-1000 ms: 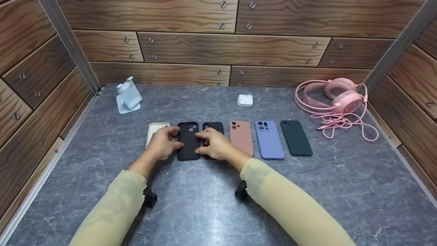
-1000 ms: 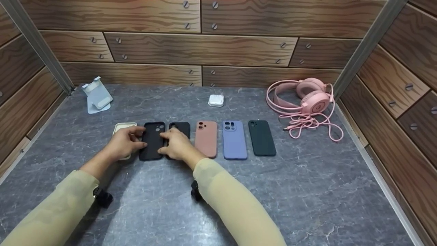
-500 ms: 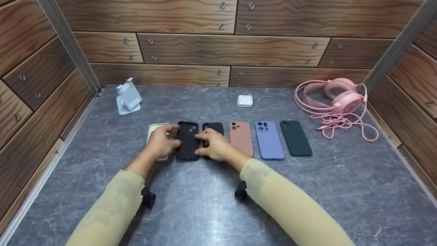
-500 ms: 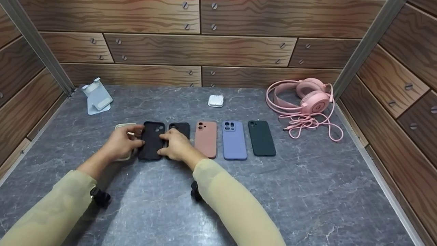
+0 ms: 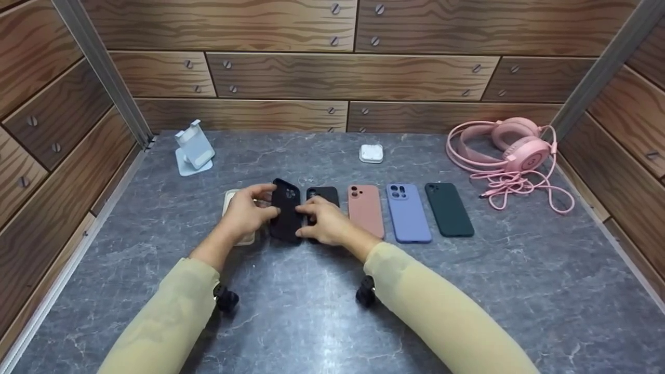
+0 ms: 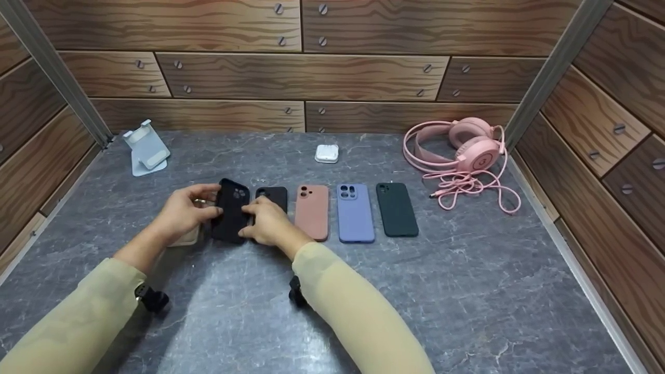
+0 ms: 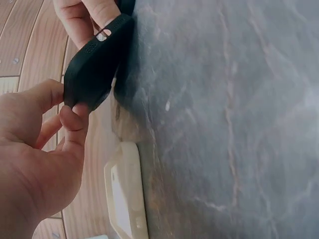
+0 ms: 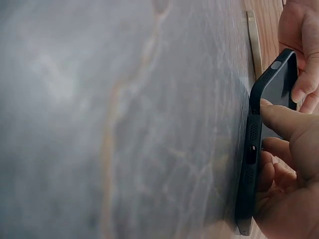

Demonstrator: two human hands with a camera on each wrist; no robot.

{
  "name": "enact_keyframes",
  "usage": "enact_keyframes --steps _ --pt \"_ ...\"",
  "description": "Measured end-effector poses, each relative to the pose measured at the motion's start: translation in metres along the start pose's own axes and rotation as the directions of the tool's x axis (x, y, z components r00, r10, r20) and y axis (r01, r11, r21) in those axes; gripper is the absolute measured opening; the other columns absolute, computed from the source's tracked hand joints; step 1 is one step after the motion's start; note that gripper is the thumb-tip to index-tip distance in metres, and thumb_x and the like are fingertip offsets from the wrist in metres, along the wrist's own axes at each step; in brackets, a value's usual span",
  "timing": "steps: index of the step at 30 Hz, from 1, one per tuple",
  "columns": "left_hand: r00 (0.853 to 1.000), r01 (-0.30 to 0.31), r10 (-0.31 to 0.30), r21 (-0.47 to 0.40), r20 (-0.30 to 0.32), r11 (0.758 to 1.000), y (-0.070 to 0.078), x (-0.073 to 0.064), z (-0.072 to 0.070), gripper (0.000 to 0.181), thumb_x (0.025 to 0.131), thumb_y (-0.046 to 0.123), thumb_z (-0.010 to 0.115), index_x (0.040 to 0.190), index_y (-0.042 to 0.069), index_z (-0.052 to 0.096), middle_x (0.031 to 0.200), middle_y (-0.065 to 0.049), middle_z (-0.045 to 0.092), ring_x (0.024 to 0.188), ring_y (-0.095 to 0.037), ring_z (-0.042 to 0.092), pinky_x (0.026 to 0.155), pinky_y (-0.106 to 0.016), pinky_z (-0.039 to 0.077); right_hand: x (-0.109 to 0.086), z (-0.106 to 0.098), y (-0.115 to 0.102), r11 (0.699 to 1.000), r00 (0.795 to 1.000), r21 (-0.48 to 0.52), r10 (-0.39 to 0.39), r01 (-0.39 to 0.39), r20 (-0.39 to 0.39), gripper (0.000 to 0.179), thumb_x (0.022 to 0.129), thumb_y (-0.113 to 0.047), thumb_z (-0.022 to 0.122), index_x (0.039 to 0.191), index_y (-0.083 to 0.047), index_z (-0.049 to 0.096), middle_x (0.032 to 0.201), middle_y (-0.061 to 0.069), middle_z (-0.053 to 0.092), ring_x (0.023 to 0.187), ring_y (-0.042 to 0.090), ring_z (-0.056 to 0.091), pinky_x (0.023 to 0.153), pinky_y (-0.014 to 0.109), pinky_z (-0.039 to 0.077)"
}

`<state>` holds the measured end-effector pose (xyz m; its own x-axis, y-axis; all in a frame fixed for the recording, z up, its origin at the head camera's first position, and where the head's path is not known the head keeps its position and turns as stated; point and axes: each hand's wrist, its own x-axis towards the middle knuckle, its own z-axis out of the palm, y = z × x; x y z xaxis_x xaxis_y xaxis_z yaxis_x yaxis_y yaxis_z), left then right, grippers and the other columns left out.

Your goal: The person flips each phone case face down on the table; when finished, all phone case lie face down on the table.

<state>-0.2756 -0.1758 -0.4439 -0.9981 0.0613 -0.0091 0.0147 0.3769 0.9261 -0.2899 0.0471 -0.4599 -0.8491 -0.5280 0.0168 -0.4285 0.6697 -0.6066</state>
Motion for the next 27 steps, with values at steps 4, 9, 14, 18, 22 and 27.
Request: enact_keyframes --steps 4,9,14,18,22,27 --pt "1.000 -0.008 0.008 0.004 -0.001 1.000 0.001 0.000 0.001 0.058 0.092 -0.004 0.074 0.148 0.001 0.060 0.125 -0.023 0.066 0.107 -0.031 0.068 0.077 -0.025 0.057 0.000 0.000 0.001 1.000 1.000 0.000 -0.013 0.013 -0.001 0.060 0.093 -0.025 0.084 0.147 -0.006 0.064 0.141 0.011 0.060 0.126 0.030 0.058 0.110 0.044 0.046" --pt "0.999 -0.034 0.034 -0.003 -0.016 0.999 0.003 -0.001 0.004 0.059 0.092 -0.002 0.075 0.149 -0.001 0.059 0.123 -0.023 0.068 0.106 -0.033 0.070 0.078 -0.025 0.057 0.001 -0.003 0.003 0.999 0.999 0.039 -0.036 0.036 -0.001 0.057 0.094 -0.021 0.083 0.145 -0.003 0.065 0.137 0.013 0.064 0.115 0.028 0.063 0.102 0.041 0.050" --pt "0.999 -0.026 0.025 -0.020 -0.037 0.999 0.004 -0.002 0.005 0.059 0.093 -0.001 0.076 0.149 0.000 0.059 0.124 -0.023 0.068 0.108 -0.032 0.069 0.081 -0.027 0.057 0.003 -0.009 0.004 0.970 1.000 0.243 -0.030 0.028 0.006 0.053 0.096 -0.012 0.079 0.145 0.002 0.063 0.129 0.018 0.072 0.105 0.027 0.069 0.094 0.036 0.055" --pt "0.999 -0.019 0.018 -0.025 -0.044 1.000 0.003 -0.003 0.007 0.059 0.092 0.001 0.077 0.148 0.001 0.060 0.124 -0.022 0.068 0.107 -0.032 0.069 0.082 -0.027 0.057 0.004 -0.014 0.003 0.896 1.000 0.444 -0.004 -0.007 0.022 0.052 0.098 -0.005 0.074 0.146 0.007 0.059 0.130 0.023 0.071 0.116 0.028 0.070 0.094 0.030 0.055" --pt "0.998 -0.027 0.026 -0.032 -0.050 0.999 0.002 -0.004 0.009 0.058 0.091 0.000 0.077 0.147 -0.001 0.061 0.123 -0.023 0.069 0.106 -0.032 0.069 0.082 -0.027 0.057 0.006 -0.015 0.001 0.788 0.993 0.604 0.081 -0.117 0.086 0.053 0.100 -0.003 0.071 0.150 0.005 0.055 0.134 0.023 0.069 0.110 0.022 0.071 0.082 0.027 0.055" --pt "0.999 -0.023 0.021 -0.044 -0.045 0.999 0.004 -0.004 0.012 0.058 0.091 0.001 0.078 0.147 0.000 0.061 0.124 -0.023 0.068 0.107 -0.033 0.069 0.082 -0.028 0.058 0.009 -0.015 0.000 0.601 0.972 0.764 0.160 -0.234 0.172 0.055 0.103 0.002 0.064 0.156 0.004 0.048 0.140 0.023 0.066 0.114 0.026 0.071 0.093 0.034 0.058"
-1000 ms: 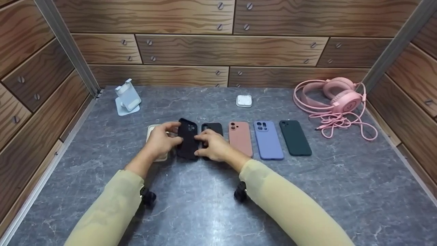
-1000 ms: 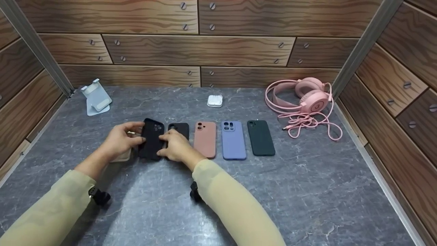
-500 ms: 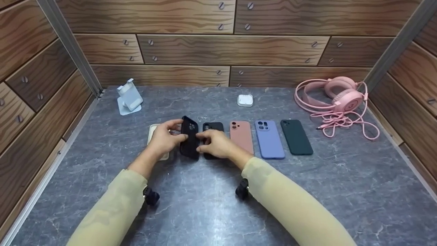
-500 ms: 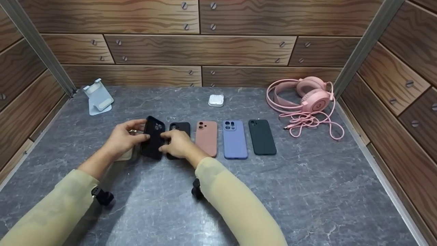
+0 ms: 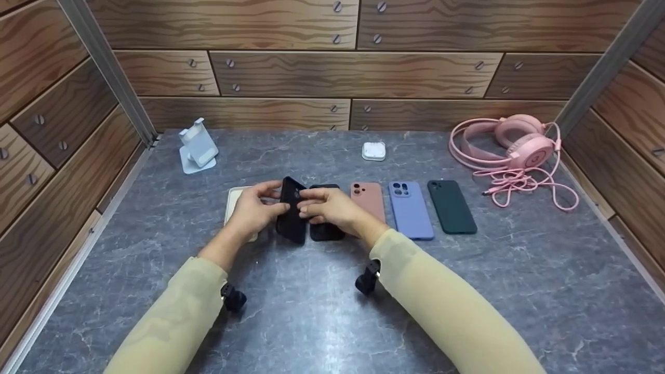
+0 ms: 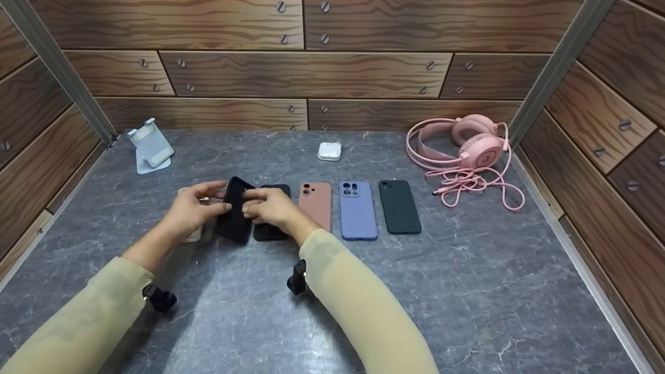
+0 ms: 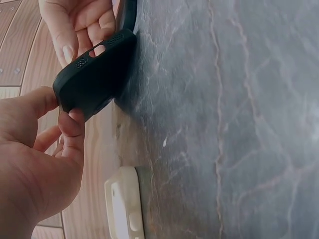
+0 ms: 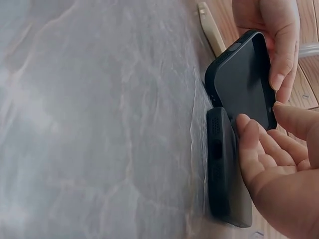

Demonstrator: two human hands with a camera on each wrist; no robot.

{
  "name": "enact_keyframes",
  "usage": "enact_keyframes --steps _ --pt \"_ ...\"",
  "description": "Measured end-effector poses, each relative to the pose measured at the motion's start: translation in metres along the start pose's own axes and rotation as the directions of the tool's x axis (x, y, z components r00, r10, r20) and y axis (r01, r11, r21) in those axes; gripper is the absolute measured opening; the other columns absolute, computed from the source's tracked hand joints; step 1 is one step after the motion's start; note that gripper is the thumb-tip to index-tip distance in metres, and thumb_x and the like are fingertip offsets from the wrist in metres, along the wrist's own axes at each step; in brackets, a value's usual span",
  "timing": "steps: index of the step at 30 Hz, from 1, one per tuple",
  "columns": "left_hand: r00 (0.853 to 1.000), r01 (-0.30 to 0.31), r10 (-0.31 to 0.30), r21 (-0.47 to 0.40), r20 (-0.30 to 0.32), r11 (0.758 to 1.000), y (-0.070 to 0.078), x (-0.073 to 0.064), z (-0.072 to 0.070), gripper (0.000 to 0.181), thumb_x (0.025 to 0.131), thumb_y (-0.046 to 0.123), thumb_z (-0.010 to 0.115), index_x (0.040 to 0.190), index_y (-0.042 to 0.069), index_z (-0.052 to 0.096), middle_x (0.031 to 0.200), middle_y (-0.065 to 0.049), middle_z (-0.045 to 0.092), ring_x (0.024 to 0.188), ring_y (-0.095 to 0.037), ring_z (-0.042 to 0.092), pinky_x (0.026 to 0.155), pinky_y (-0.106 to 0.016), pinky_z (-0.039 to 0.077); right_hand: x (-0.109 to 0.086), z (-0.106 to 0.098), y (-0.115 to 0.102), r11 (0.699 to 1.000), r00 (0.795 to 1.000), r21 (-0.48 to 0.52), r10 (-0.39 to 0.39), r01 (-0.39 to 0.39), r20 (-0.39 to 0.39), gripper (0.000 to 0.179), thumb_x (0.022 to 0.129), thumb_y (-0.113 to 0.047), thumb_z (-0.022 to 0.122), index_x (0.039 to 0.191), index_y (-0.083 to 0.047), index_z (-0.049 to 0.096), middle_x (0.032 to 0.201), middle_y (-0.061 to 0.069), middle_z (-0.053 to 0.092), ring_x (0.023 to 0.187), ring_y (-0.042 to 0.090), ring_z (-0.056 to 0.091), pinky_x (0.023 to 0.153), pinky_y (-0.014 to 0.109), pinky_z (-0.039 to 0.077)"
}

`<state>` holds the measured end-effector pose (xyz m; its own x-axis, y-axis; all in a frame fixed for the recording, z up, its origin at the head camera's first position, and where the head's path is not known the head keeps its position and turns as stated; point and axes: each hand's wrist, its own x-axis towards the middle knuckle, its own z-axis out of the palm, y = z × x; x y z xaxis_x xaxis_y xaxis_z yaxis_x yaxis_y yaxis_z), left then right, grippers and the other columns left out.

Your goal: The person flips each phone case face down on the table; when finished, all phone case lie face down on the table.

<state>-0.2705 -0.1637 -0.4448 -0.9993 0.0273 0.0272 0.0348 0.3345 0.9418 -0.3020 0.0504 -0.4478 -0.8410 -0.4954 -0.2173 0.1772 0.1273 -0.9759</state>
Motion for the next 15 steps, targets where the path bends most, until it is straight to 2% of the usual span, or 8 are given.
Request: enact_keyframes --steps 6,10,15 --pt "1.000 -0.003 0.004 -0.058 0.027 0.998 -0.0003 -0.0001 -0.0012 0.060 0.091 0.001 0.078 0.148 -0.001 0.059 0.127 -0.024 0.067 0.104 -0.030 0.069 0.079 -0.026 0.058 0.0030 -0.0006 0.0006 0.982 0.999 0.186 0.033 -0.035 0.014 0.056 0.106 0.000 0.061 0.159 0.002 0.043 0.140 0.025 0.064 0.124 0.034 0.068 0.101 0.039 0.056" --pt "0.997 0.022 -0.012 -0.136 0.075 0.990 -0.0018 0.0007 -0.0024 0.063 0.092 -0.001 0.077 0.152 -0.001 0.056 0.134 -0.024 0.064 0.106 -0.028 0.069 0.080 -0.026 0.059 0.0039 -0.0019 0.0012 0.969 0.999 0.244 0.039 -0.040 0.007 0.057 0.106 -0.001 0.061 0.161 0.000 0.042 0.135 0.023 0.068 0.123 0.035 0.068 0.100 0.038 0.057" --pt "0.987 0.045 -0.015 -0.187 0.158 0.981 -0.0029 0.0011 -0.0052 0.067 0.093 0.001 0.077 0.154 -0.001 0.052 0.141 -0.022 0.061 0.114 -0.029 0.067 0.088 -0.027 0.057 0.0048 -0.0019 0.0005 0.960 0.999 0.276 0.044 -0.040 -0.008 0.057 0.106 -0.002 0.061 0.160 -0.004 0.044 0.131 0.021 0.070 0.117 0.033 0.071 0.098 0.038 0.058"
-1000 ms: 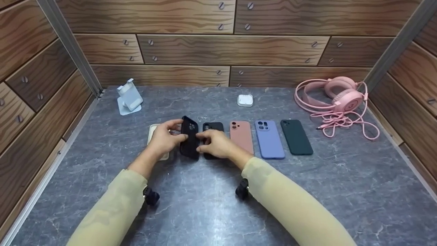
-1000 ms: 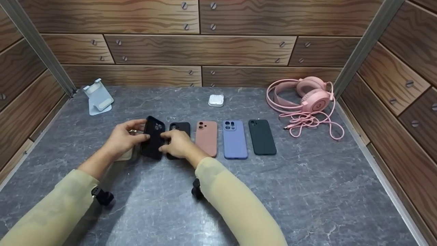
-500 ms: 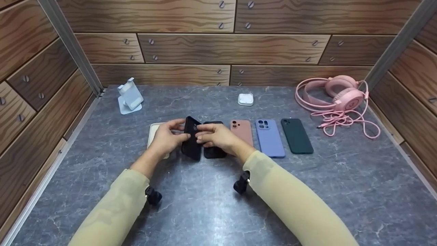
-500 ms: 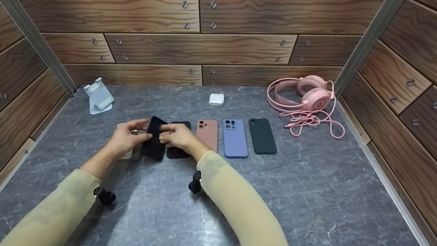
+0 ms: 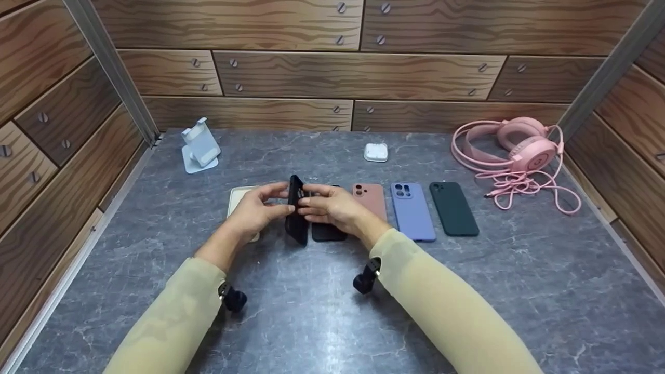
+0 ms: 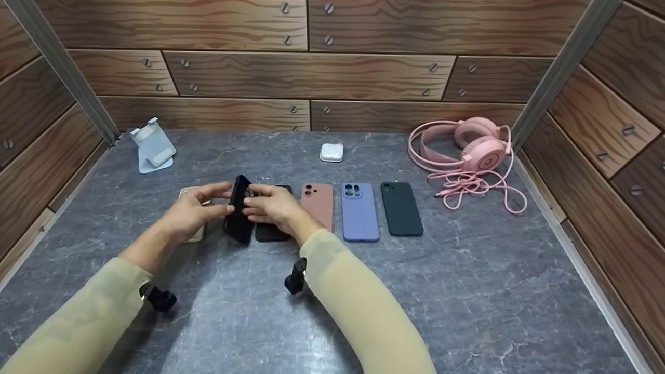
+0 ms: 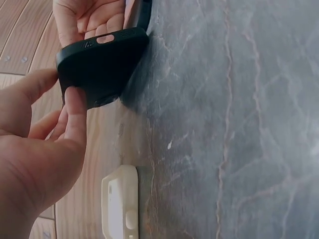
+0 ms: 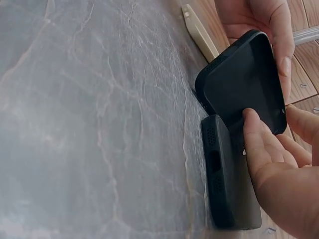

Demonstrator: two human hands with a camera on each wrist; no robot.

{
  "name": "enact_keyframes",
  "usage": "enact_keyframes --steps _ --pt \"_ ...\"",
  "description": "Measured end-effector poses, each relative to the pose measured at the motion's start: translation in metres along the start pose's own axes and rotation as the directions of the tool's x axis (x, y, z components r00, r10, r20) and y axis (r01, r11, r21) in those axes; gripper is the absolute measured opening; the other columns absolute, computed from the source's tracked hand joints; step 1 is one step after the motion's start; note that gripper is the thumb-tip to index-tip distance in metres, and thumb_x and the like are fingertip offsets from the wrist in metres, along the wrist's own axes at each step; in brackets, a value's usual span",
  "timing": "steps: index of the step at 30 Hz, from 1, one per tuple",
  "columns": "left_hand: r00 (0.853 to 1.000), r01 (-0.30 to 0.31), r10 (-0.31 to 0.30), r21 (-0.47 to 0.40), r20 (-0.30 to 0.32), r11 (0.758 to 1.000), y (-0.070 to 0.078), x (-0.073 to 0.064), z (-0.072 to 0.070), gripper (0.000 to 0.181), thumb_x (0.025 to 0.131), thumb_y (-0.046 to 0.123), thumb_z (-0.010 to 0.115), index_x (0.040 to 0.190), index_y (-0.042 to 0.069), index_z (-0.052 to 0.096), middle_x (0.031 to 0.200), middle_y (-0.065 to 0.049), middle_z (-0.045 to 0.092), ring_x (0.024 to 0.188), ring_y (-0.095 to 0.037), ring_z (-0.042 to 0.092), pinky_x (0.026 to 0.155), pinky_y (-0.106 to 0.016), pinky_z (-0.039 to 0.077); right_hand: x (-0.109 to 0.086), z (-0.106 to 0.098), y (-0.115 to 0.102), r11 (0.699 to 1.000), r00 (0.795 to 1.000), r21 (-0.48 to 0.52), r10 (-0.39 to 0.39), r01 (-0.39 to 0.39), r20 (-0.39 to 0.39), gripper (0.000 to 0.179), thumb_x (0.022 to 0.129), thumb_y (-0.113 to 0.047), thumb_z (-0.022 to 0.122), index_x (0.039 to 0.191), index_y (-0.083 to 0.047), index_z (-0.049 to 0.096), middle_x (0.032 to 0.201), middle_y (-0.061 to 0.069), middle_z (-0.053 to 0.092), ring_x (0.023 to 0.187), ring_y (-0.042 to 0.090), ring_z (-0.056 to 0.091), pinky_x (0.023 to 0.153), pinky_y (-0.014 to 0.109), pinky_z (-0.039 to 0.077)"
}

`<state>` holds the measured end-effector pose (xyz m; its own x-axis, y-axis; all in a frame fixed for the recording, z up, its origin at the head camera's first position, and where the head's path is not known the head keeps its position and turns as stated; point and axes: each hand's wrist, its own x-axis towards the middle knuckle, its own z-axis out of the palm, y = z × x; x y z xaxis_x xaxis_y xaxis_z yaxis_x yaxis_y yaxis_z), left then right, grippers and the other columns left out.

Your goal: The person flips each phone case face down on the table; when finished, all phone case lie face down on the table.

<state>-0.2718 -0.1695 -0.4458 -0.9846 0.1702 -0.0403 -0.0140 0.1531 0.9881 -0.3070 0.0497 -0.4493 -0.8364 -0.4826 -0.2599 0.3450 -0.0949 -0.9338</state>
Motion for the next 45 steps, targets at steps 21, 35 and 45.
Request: enact_keyframes --steps 21,35,45 --pt "0.974 0.074 -0.041 -0.139 0.223 0.988 -0.0013 0.0022 -0.0025 0.074 0.095 -0.002 0.074 0.162 0.004 0.042 0.156 -0.020 0.046 0.122 -0.028 0.063 0.098 -0.033 0.055 -0.0014 0.0027 -0.0044 0.999 0.999 0.002 -0.038 0.038 -0.022 0.062 0.102 -0.002 0.070 0.160 -0.008 0.048 0.136 0.019 0.068 0.098 0.025 0.076 0.095 0.042 0.060" --pt "0.970 0.092 -0.058 -0.135 0.238 0.987 -0.0045 0.0047 0.0008 0.075 0.098 0.000 0.074 0.164 0.007 0.039 0.157 -0.021 0.043 0.113 -0.023 0.067 0.103 -0.044 0.052 -0.0015 0.0016 -0.0055 0.998 0.998 -0.050 -0.042 0.040 -0.054 0.065 0.100 -0.002 0.073 0.160 -0.010 0.049 0.134 0.018 0.069 0.104 0.025 0.075 0.089 0.039 0.061" --pt "0.973 0.061 -0.040 -0.084 0.226 0.995 -0.0054 0.0064 0.0058 0.076 0.096 0.004 0.078 0.163 0.006 0.042 0.153 -0.022 0.049 0.108 -0.025 0.067 0.093 -0.038 0.057 -0.0035 0.0017 -0.0095 0.974 0.989 -0.195 -0.134 0.119 -0.068 0.066 0.097 0.002 0.074 0.158 -0.010 0.052 0.126 0.018 0.072 0.099 0.025 0.073 0.082 0.036 0.063"
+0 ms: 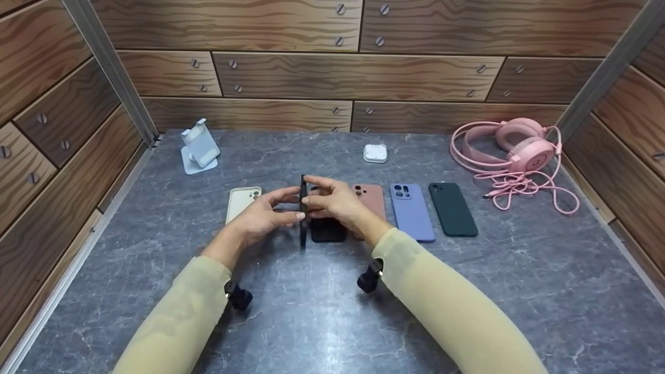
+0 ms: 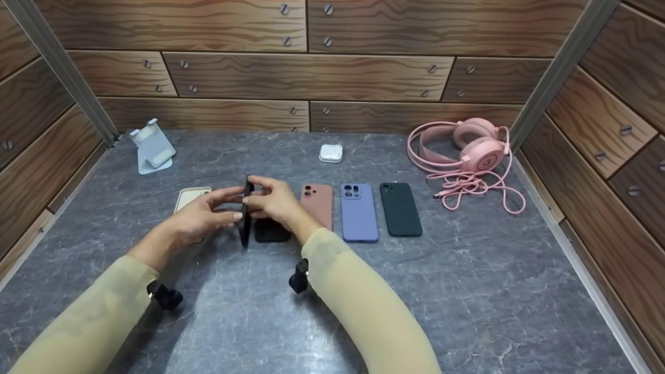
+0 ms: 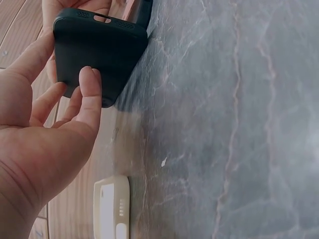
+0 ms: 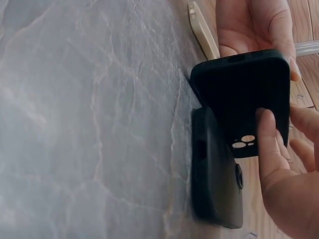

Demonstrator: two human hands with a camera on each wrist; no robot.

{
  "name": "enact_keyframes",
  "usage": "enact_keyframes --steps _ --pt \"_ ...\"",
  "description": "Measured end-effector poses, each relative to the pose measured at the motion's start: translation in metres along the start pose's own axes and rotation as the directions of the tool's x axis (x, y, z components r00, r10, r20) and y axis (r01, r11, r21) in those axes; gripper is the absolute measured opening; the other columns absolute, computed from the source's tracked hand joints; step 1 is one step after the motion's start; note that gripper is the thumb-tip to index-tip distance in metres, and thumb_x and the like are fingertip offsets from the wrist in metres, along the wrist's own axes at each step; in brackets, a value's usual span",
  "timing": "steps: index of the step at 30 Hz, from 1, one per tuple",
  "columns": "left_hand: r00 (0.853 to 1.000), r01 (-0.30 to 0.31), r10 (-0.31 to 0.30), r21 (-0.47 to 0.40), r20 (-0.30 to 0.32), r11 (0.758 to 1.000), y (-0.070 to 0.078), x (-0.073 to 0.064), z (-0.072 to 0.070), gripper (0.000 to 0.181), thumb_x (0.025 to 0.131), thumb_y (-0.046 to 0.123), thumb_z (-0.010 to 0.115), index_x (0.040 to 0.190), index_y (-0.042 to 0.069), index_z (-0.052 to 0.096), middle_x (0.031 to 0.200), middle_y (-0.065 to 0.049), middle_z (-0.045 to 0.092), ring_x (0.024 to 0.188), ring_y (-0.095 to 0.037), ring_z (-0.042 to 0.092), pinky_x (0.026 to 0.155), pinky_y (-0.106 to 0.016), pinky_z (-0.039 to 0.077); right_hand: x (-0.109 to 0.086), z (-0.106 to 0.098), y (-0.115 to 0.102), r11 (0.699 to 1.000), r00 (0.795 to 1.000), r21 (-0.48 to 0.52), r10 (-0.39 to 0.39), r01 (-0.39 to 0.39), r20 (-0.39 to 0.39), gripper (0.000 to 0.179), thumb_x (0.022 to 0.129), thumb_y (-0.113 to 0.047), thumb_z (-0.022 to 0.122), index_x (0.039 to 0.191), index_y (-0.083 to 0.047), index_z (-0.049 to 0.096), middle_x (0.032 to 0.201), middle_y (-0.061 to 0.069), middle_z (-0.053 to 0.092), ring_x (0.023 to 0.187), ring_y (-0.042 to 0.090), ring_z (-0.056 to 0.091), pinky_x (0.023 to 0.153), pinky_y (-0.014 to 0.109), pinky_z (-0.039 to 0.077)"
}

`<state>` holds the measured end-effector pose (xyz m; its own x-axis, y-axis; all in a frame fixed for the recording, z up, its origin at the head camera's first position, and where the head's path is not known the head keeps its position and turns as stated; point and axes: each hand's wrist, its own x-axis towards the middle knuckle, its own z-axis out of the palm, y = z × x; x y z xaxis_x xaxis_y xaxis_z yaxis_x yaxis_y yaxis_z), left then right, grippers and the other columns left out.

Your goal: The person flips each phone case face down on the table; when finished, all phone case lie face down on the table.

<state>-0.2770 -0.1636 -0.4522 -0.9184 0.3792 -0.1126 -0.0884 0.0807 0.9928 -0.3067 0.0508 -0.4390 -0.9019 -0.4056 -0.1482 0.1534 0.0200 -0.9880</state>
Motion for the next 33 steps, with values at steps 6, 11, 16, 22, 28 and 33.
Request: enact_keyframes --steps 6,11,16,22,28,33 --pt "1.000 0.012 -0.011 0.028 -0.007 1.000 -0.001 0.000 0.004 0.076 0.095 0.003 0.079 0.162 0.007 0.043 0.152 -0.020 0.052 0.118 -0.029 0.065 0.088 -0.034 0.058 -0.003 -0.005 -0.002 0.998 1.000 -0.055 -0.015 0.016 0.016 0.057 0.100 -0.001 0.071 0.155 -0.008 0.056 0.128 0.021 0.070 0.104 0.028 0.073 0.082 0.036 0.063" --pt "1.000 0.013 -0.013 0.047 -0.009 0.999 -0.003 0.002 0.009 0.074 0.095 0.005 0.080 0.161 0.007 0.045 0.151 -0.019 0.054 0.122 -0.030 0.065 0.083 -0.036 0.059 -0.005 -0.011 -0.001 0.998 0.999 -0.063 -0.015 0.017 0.037 0.059 0.101 -0.004 0.071 0.157 -0.010 0.052 0.136 0.026 0.065 0.118 0.041 0.069 0.089 0.040 0.062" --pt "0.999 0.017 -0.012 0.106 -0.042 0.994 -0.004 0.003 0.013 0.073 0.095 0.007 0.081 0.160 0.008 0.048 0.148 -0.019 0.056 0.111 -0.028 0.068 0.072 -0.035 0.057 -0.006 -0.012 0.000 0.998 1.000 -0.060 -0.013 0.015 0.028 0.064 0.099 -0.003 0.075 0.158 -0.010 0.052 0.136 0.023 0.066 0.122 0.040 0.067 0.091 0.041 0.061" --pt "0.995 0.025 -0.006 0.203 -0.095 0.979 -0.004 0.005 0.015 0.071 0.095 0.011 0.080 0.159 0.007 0.049 0.150 -0.022 0.056 0.104 -0.026 0.067 0.073 -0.033 0.054 -0.007 -0.012 0.001 0.999 1.000 -0.039 0.010 -0.011 -0.024 0.063 0.096 0.001 0.075 0.155 -0.010 0.055 0.129 0.017 0.071 0.110 0.026 0.071 0.086 0.035 0.062" --pt "0.993 0.048 -0.023 0.207 -0.118 0.977 -0.002 0.005 0.017 0.072 0.096 0.015 0.080 0.161 0.011 0.047 0.148 -0.019 0.059 0.103 -0.024 0.066 0.074 -0.034 0.053 -0.007 -0.012 0.003 1.000 0.999 0.023 0.013 -0.012 -0.042 0.063 0.097 0.004 0.073 0.155 -0.009 0.055 0.130 0.017 0.071 0.104 0.022 0.072 0.084 0.031 0.062" --pt "0.989 0.066 -0.038 0.187 -0.146 0.980 -0.001 0.004 0.019 0.074 0.096 0.019 0.081 0.161 0.014 0.047 0.137 -0.021 0.065 0.095 -0.023 0.066 0.071 -0.033 0.052 -0.007 -0.013 0.003 0.996 0.999 0.085 0.004 0.000 -0.049 0.062 0.097 0.005 0.071 0.156 -0.008 0.054 0.132 0.019 0.070 0.103 0.022 0.073 0.084 0.031 0.062"
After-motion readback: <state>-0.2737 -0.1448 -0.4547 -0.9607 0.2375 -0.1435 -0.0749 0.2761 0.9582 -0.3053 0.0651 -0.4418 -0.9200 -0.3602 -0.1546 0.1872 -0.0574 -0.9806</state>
